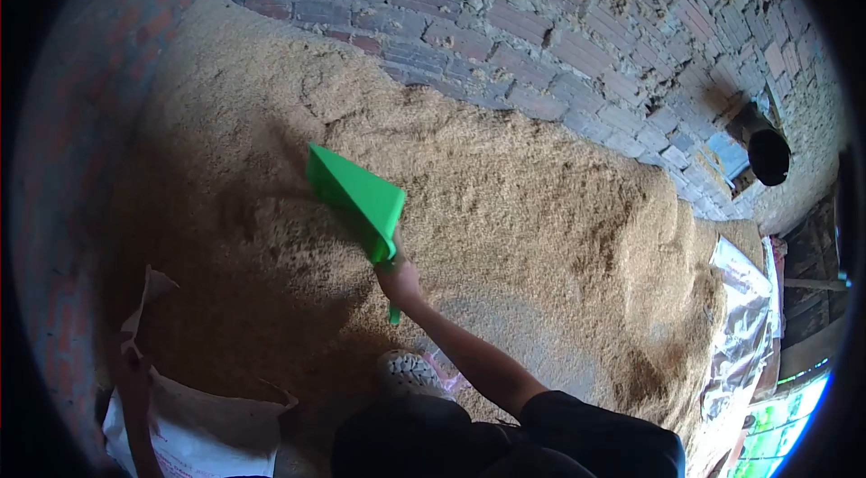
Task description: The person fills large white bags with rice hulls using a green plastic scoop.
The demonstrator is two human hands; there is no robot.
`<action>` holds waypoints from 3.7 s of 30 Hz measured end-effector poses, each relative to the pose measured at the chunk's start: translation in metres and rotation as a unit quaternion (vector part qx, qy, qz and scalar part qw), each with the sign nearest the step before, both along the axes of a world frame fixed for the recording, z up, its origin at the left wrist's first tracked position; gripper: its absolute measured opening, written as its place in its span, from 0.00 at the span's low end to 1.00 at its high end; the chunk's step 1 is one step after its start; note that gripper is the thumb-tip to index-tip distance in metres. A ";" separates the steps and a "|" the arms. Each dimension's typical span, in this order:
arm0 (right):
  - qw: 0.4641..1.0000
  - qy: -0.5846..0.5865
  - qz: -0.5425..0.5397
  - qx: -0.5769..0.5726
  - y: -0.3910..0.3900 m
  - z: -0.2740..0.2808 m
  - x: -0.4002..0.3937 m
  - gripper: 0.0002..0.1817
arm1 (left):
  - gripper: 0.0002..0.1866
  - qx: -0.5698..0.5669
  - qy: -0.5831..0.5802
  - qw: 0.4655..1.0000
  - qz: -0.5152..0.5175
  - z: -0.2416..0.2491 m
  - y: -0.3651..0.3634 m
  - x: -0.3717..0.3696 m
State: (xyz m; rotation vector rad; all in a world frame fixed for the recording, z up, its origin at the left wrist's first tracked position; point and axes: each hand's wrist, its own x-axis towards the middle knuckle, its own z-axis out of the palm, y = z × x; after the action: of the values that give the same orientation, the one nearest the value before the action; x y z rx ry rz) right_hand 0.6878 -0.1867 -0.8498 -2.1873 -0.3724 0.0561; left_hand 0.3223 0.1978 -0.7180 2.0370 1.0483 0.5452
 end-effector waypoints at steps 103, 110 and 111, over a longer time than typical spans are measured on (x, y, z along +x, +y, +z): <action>0.928 0.019 -0.313 0.202 -0.195 -0.005 0.037 0.14 | 0.16 -0.189 -0.269 0.668 -0.668 0.154 -0.277 0.186; 0.912 -0.119 -0.379 0.105 -0.248 -0.024 0.060 0.14 | 0.11 -0.082 -0.234 0.630 -0.736 0.133 -0.256 0.169; 0.899 -0.132 -0.404 0.107 -0.263 -0.027 0.069 0.16 | 0.11 -0.073 -0.235 0.626 -0.740 0.134 -0.255 0.164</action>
State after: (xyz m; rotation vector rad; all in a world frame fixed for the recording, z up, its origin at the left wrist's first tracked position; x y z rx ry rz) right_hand 0.7566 -0.4499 -0.8772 -1.9707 0.3907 -0.7125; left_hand 0.4859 -0.0568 -0.5844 1.7169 -0.9657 0.0195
